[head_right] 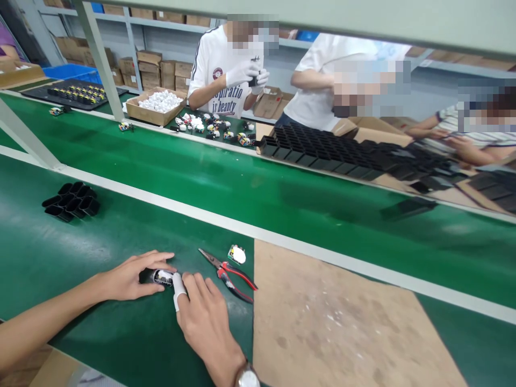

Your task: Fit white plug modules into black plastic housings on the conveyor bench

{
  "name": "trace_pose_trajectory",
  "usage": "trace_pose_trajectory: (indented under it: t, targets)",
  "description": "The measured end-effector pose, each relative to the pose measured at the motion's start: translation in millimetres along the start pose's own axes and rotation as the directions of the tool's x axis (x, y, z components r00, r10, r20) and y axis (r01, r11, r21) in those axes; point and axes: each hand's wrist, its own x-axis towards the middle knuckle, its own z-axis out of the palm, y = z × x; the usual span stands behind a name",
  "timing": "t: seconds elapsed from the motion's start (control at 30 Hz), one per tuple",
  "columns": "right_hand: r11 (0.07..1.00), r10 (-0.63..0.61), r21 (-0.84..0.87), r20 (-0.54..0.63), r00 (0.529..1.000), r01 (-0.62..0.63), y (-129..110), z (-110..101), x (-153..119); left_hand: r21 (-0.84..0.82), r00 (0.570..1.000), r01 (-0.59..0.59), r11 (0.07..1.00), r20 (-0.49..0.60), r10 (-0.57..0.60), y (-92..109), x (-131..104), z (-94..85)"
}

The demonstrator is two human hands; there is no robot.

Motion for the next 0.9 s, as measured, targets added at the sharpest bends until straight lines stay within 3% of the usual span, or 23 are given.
trace_pose_trajectory:
  t: [0.57, 0.9]
  targets:
    - [1.0, 0.009, -0.012, -0.033, 0.999, -0.009, 0.0, 1.4, 1.0, -0.019, 1.0, 0.021, 1.0, 0.015, -0.021, 0.5, 0.5, 0.3]
    - [1.0, -0.013, -0.023, 0.005, 1.0, 0.013, -3.1, -4.4, 4.0, -0.025, 0.999, 0.027, 0.999, 0.024, -0.026, 2.8, 1.1, -0.9]
